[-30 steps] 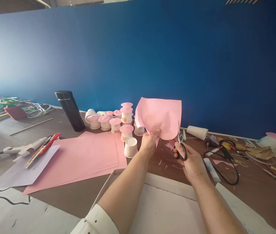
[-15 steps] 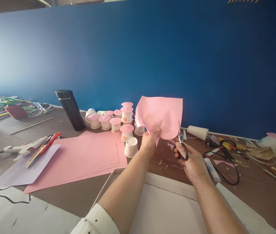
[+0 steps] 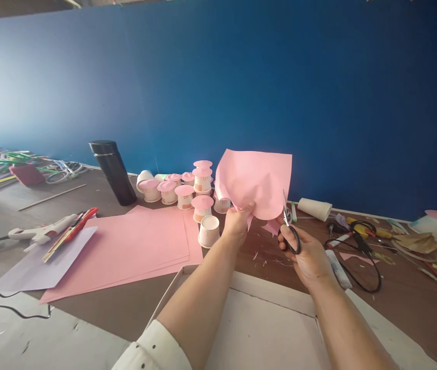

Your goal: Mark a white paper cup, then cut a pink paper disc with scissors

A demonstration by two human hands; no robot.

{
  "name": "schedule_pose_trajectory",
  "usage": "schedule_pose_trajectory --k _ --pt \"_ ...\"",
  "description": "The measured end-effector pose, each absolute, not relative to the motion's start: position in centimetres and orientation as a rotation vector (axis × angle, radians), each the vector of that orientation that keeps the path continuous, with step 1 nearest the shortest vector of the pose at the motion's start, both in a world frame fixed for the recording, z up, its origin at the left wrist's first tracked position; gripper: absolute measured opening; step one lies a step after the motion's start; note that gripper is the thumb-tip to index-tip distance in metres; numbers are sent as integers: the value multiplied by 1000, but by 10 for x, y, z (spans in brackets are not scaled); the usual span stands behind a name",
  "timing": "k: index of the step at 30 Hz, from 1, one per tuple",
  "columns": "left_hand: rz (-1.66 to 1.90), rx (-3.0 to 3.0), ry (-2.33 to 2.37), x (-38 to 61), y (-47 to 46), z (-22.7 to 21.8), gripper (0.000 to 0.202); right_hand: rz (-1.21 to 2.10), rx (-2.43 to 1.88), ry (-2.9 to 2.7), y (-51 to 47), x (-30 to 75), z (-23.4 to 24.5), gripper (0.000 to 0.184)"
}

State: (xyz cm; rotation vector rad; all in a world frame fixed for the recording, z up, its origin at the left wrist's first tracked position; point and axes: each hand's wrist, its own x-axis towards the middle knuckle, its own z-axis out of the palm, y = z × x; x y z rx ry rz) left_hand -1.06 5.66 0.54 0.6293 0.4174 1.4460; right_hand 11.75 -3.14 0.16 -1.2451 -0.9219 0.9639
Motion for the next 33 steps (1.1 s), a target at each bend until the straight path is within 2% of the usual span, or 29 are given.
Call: schedule_pose_trajectory --k 21,29,33 --pt "1443 501 427 -10 57 8 36 926 -1299 -967 -31 120 -1 38" --pt "1345 292 648 -6 48 12 36 905 -1299 -962 -29 116 -4 38" --pt "1303 193 447 3 36 14 35 922 -1344 -959 -28 113 -7 38"
